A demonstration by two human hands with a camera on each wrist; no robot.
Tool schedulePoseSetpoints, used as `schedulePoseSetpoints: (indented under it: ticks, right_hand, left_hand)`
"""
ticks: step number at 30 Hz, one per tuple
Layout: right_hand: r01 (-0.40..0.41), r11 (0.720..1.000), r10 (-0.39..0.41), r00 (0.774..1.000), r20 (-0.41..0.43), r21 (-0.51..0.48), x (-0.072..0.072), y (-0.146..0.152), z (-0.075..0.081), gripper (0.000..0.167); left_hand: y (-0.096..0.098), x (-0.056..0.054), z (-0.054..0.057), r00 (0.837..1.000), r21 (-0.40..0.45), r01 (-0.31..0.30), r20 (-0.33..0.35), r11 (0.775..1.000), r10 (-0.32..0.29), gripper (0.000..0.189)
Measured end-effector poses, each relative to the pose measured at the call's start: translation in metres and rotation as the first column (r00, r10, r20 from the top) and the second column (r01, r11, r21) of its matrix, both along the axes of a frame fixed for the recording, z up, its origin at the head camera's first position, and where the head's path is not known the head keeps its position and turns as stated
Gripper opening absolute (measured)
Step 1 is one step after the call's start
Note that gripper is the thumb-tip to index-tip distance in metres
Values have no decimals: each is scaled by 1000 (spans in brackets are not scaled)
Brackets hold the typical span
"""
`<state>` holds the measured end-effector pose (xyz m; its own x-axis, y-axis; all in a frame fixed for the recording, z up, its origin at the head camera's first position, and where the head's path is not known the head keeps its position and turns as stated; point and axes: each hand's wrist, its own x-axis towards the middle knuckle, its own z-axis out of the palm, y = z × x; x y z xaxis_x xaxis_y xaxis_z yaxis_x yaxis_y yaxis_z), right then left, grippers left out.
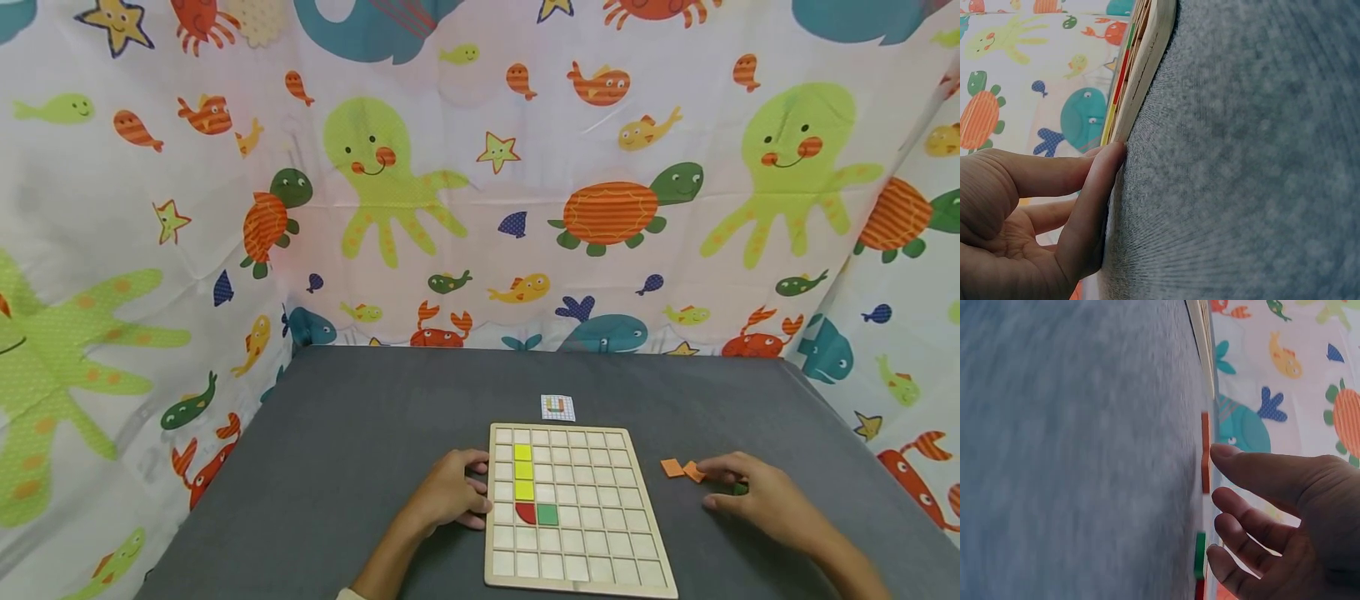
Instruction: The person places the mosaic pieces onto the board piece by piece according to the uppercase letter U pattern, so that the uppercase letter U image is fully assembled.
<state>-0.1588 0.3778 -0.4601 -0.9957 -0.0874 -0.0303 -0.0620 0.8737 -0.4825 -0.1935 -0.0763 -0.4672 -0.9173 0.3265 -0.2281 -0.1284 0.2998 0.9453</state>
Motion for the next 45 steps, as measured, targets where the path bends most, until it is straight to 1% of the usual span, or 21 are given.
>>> schedulePoseSetpoints:
  ticks: [4, 7, 10, 18, 26, 30, 33, 36, 41, 45]
  right_hand:
    - [7, 1000, -8, 999, 32, 24, 2, 13, 0, 43]
    - [6, 999, -8, 999, 32, 42, 4, 21, -1, 40]
    - [5, 999, -6, 1000, 27, 40, 5, 27, -2, 40]
    - [34, 998, -35, 999, 29, 59, 9, 37, -2, 40]
    - [52, 997, -55, 998, 44, 54, 8, 38, -2, 36]
    - [54, 997, -59, 995, 77, 61, 7, 39, -2, 38]
    - [61, 995, -70, 992, 107, 83, 8, 40, -2, 38]
    - [59, 994, -70, 990, 119, 95, 7, 41, -1, 35]
    - [36, 994, -45, 995, 94, 103, 6, 39, -2, 37]
    - [7, 995, -14, 997, 75, 95, 5, 32, -2, 39]
  left_hand:
    - [-1, 0, 0, 1000, 18, 6, -8, 1000, -6, 73]
    - [-1, 0, 0, 1000, 25, 13, -8, 1000, -13, 73]
    - [-2, 0, 0, 1000, 20, 14, -5, 1000, -14, 73]
    - [-1, 0, 0, 1000, 24, 15, -1, 1000, -14, 73]
    - [-1, 0, 0, 1000, 21, 11, -2, 1000, -11, 73]
    - [-1, 0, 0, 1000, 15, 10, 1, 1000, -10, 73]
    - [0, 0, 0, 1000, 13, 9, 1, 1000, -9, 73]
    - [0, 1, 0, 1000, 12, 9, -1, 1000, -9, 73]
    - [0, 1, 0, 1000, 9, 7, -6, 1000, -7, 73]
    - [-1, 1, 0, 1000, 12, 6, -6, 1000, -6, 73]
